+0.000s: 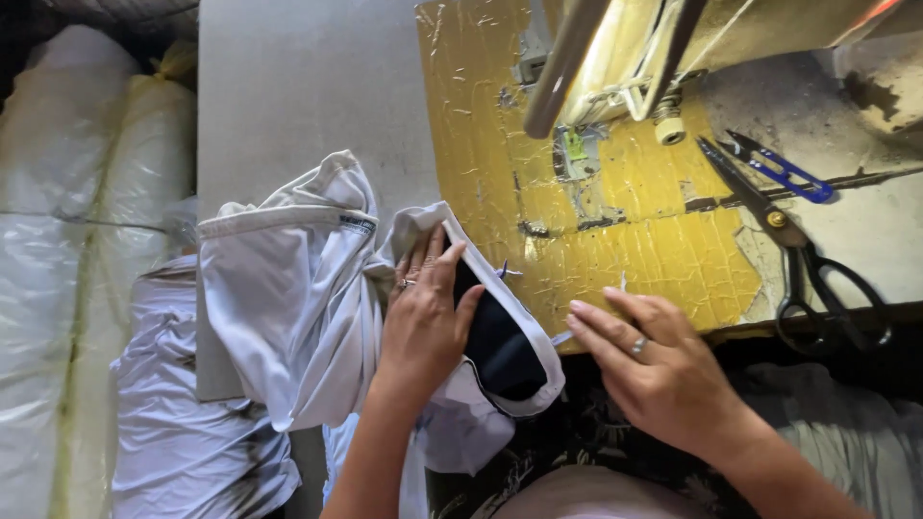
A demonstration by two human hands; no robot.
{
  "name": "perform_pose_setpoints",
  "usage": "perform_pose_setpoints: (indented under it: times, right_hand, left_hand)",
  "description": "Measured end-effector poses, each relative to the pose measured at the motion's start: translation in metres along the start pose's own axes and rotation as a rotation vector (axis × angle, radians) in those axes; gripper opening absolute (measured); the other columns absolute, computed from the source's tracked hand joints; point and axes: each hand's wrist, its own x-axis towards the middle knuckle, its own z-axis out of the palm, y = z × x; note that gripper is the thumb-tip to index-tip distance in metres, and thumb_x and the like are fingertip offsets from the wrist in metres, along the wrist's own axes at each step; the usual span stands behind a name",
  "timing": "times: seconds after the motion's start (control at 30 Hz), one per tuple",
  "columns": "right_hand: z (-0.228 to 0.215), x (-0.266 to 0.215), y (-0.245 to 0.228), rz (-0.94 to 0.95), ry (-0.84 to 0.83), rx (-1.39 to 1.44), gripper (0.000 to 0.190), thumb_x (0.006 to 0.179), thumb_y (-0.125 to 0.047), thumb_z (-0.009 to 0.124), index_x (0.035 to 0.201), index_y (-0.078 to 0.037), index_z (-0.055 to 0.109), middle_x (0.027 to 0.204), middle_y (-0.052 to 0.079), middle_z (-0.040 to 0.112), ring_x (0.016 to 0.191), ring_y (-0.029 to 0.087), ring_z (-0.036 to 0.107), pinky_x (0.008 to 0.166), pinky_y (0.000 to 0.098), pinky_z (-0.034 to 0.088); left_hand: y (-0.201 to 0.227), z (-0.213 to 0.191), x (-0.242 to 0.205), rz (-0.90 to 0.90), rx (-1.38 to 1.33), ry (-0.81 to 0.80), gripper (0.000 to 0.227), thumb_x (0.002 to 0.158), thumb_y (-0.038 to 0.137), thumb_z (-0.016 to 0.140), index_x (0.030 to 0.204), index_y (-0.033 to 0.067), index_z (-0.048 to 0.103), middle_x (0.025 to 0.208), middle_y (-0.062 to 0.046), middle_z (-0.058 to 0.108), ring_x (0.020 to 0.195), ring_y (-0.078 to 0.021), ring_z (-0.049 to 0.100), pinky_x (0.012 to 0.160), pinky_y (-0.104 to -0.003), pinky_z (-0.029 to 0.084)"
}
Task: Trimming excess fabric from the edges of garments using scissors at a sewing workstation.
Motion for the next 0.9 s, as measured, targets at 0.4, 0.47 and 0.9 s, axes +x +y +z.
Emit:
perform_pose_setpoints:
  times: [0.4, 0.47, 0.9]
  right_hand:
    - [0.029, 0.009, -0.028, 0.209, -0.026, 0.117, 0.044, 0.092, -0.035, 0.068, 0.128, -0.009, 0.064, 0.126, 0.011, 0.060, 0.116, 0.033, 0.051, 0.099, 0.0471, 0.041]
    - [0.037, 0.011, -0.032, 0.273, -0.054, 0.134, 0.049, 0.089, -0.040, 0.071, 0.129, -0.014, 0.062, 0.126, 0.007, 0.059, 0.115, 0.030, 0.049, 0.094, 0.0434, 0.039]
    - [-0.036, 0.002, -0.017, 0.065, -0.555, 0.702, 0.023, 0.102, -0.033, 0.063, 0.085, -0.018, 0.063, 0.091, -0.001, 0.061, 0.086, 0.021, 0.058, 0.078, 0.0375, 0.044]
  left_hand:
    - [0.004, 0.010, 0.008, 0.265, 0.060, 0.250, 0.028, 0.098, 0.013, 0.067, 0.125, 0.0053, 0.068, 0.146, -0.020, 0.048, 0.131, -0.0439, 0.052, 0.107, -0.054, 0.047]
    - [-0.005, 0.008, 0.007, 0.230, 0.066, 0.267, 0.029, 0.099, 0.013, 0.065, 0.127, 0.0064, 0.068, 0.139, -0.017, 0.053, 0.122, -0.0432, 0.057, 0.098, -0.053, 0.051]
    - [-0.013, 0.005, 0.002, 0.073, -0.072, 0.188, 0.044, 0.104, 0.014, 0.056, 0.147, 0.0098, 0.049, 0.142, -0.015, 0.060, 0.138, -0.0351, 0.053, 0.110, -0.045, 0.044]
